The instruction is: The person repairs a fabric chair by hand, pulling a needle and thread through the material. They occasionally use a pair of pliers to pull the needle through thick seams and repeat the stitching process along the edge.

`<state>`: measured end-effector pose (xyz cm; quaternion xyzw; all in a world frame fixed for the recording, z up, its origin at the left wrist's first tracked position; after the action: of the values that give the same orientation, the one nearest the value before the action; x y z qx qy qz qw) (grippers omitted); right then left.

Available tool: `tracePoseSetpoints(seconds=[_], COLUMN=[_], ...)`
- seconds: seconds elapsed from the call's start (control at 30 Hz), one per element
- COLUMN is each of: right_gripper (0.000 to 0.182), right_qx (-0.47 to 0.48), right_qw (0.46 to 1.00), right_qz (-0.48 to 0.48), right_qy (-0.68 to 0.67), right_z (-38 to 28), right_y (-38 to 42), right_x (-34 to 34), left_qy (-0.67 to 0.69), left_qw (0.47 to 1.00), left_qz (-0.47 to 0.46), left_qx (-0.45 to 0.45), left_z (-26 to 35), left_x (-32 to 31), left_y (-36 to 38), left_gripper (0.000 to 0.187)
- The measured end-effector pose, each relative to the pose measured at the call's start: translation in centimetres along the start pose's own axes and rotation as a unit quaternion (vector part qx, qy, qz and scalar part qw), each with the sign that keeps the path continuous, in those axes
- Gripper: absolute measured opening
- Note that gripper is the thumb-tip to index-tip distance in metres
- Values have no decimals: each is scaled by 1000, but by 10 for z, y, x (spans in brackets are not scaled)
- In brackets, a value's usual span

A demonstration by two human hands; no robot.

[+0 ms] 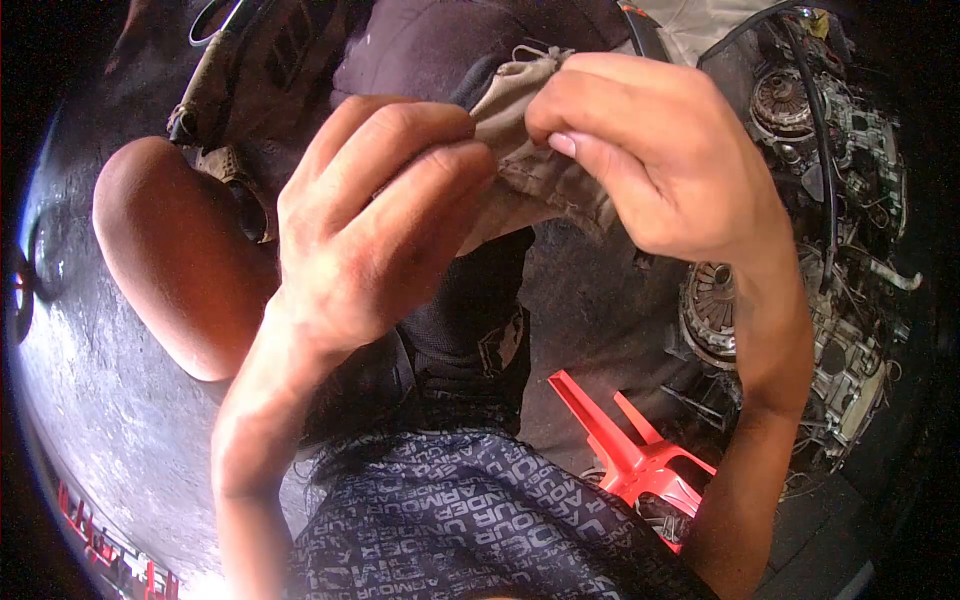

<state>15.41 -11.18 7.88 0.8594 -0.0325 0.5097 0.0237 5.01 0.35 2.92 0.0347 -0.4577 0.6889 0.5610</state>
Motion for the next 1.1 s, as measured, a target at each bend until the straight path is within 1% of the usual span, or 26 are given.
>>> tracePoseSetpoints(seconds=[0.07, 0.17, 0.27, 0.33, 0.37, 0.47, 0.5, 0.53, 0.6, 0.7, 0.83, 0.93, 1.03, 1.1], right_gripper=[9, 6, 5, 7, 6, 6, 6, 7, 9, 12, 18, 23, 27, 28], right_qx=[0, 2, -21, -44, -38, -34, -42, -49, -28, 7, 38, 86, 79, 54], right_qw=[999, 997, 992, 989, 990, 992, 992, 992, 995, 997, 997, 996, 994, 990], right_qz=[-7, -22, -41, -44, -46, -59, -68, -76, -72, -68, -69, -14, -23, -58], right_qy=[-32, -75, -116, -131, -125, -105, -97, -88, -67, -37, 8, 29, 66, 114], right_z=[6, 16, 26, 30, 29, 24, 22, 21, 17, 10, 1, -7, -14, -21], right_y=[-1, 0, 1, 0, -2, -6, -8, -10, -13, -16, -20, -20, -22, -23], right_x=[-2, -6, -9, -8, -7, -5, -5, -4, -2, -1, 1, 2, 2, 4], left_qy=[2, 16, 57, 99, 120, 196, 213, 227, 256, 281, 298, 298, 308, 320], left_qw=[1000, 999, 995, 989, 985, 956, 952, 944, 925, 922, 911, 909, 901, 890], left_qz=[0, 36, -10, -19, -23, -50, -69, -73, -82, -88, -103, -113, -109, -109], left_qx=[8, 2, 77, 106, 120, 213, 208, 229, 270, 251, 265, 269, 284, 307], left_z=[0, -3, -4, -13, -17, -22, -25, -26, -27, -29, -29, -30, -30, -31], left_x=[0, -2, -1, -2, -3, -5, -7, -8, -8, -10, -10, -9, -8, -8], left_y=[0, 1, -1, -1, 0, 3, 6, 7, 8, 8, 6, 5, 4, 5], left_gripper=[17, 20, 15, 14, 13, 12, 16, 19, 24, 33, 39, 40, 39, 38])
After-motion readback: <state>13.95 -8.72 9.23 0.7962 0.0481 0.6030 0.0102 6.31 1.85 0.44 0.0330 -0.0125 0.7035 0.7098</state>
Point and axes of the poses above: each hand's wrist, its own y-axis away from the middle knuckle, its own x-axis out of the back of the hand, z = x × y, the point moved 6 cm from there along -y, towards the middle knuckle, and after that the axes turned 7 degrees about -z, right-handed, at the moved point
